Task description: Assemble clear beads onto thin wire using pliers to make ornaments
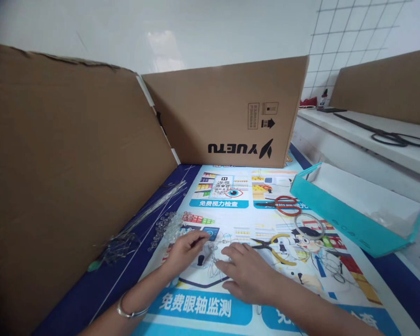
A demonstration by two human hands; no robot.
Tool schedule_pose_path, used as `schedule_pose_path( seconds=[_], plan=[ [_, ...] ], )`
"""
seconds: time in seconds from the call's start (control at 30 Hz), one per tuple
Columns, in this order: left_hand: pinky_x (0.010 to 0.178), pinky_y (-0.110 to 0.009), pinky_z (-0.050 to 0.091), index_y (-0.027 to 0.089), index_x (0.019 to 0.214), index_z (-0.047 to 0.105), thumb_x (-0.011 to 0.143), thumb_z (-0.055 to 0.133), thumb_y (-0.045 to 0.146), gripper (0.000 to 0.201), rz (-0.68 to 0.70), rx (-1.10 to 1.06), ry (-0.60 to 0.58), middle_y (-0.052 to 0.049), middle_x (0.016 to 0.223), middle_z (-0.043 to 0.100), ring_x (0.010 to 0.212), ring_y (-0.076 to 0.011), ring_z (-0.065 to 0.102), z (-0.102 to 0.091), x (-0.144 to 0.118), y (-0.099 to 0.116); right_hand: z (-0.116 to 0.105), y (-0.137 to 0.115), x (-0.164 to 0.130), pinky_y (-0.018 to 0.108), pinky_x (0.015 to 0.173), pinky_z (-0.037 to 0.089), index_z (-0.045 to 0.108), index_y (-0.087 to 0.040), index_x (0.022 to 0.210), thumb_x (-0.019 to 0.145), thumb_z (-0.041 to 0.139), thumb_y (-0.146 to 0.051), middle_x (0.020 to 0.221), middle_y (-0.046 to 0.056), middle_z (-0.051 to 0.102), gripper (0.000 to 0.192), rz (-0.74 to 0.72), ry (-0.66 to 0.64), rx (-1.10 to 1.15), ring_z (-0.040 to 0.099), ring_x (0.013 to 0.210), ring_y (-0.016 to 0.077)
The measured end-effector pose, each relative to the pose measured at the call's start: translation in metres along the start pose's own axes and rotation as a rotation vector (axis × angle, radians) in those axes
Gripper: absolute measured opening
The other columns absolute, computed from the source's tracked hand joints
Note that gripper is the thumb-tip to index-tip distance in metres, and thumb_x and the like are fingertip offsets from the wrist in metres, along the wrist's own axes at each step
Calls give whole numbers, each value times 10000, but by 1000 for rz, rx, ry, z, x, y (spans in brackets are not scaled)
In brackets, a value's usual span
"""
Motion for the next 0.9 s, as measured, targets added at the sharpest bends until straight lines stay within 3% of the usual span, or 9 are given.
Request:
schedule_pose_path(
  seconds=[0.17, 0.27, 0.37, 0.5, 0.7, 0.9],
  plan=[
    [801, -282, 471, 225, 953, 644, 833, 507, 203, 183, -9, -22, 27, -27, 930, 662, 879, -164, 606, -1, -4, -3, -31, 31, -16, 358, 885, 417, 562, -202, 1126, 856, 469, -265, 1097, 91, 581, 292, 93, 163, 108, 499, 1022, 190],
    [791, -281, 478, 218, 955, 645, 828, 522, 231, 177, -38, -24, 33, -28, 918, 659, 840, -161, 612, -2, -6, -7, -32, 53, -35, 347, 875, 432, 608, -205, 1052, 864, 458, -247, 1034, 71, 626, 244, 184, 176, 135, 533, 991, 180],
    [783, -274, 487, 213, 967, 643, 825, 523, 252, 189, -75, -32, 32, -30, 940, 652, 851, -163, 613, -4, -6, -11, -22, 60, -55, 335, 850, 447, 627, -203, 1027, 864, 460, -256, 1010, 64, 638, 239, 255, 120, 171, 550, 970, 180],
    [718, -257, 508, 206, 986, 634, 832, 505, 304, 224, -117, -51, 38, -40, 951, 650, 833, -166, 613, -6, -8, -14, -13, 48, -72, 324, 836, 447, 627, -199, 1031, 875, 442, -259, 1015, 67, 629, 250, 293, 42, 211, 549, 955, 174],
    [638, -252, 513, 202, 1001, 624, 824, 512, 363, 265, -181, -85, 49, -47, 935, 654, 691, -140, 605, -8, -9, -20, -18, 17, -77, 390, 911, 389, 590, -197, 1106, 858, 487, -299, 1109, 97, 574, 288, 265, 6, 176, 483, 1048, 213],
    [684, -257, 512, 215, 981, 636, 830, 500, 327, 232, -155, -64, 35, -33, 917, 659, 783, -156, 616, -8, -8, -16, -1, -4, -91, 461, 943, 345, 561, -237, 1164, 854, 507, -324, 1227, 90, 517, 327, 246, -109, 71, 412, 1140, 267]
  ],
)
Point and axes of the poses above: each hand's wrist, its own x-axis towards the middle knuckle, its own z-axis out of the palm, y = z × x, the point moved 8 cm from there along x, towards the middle knuckle
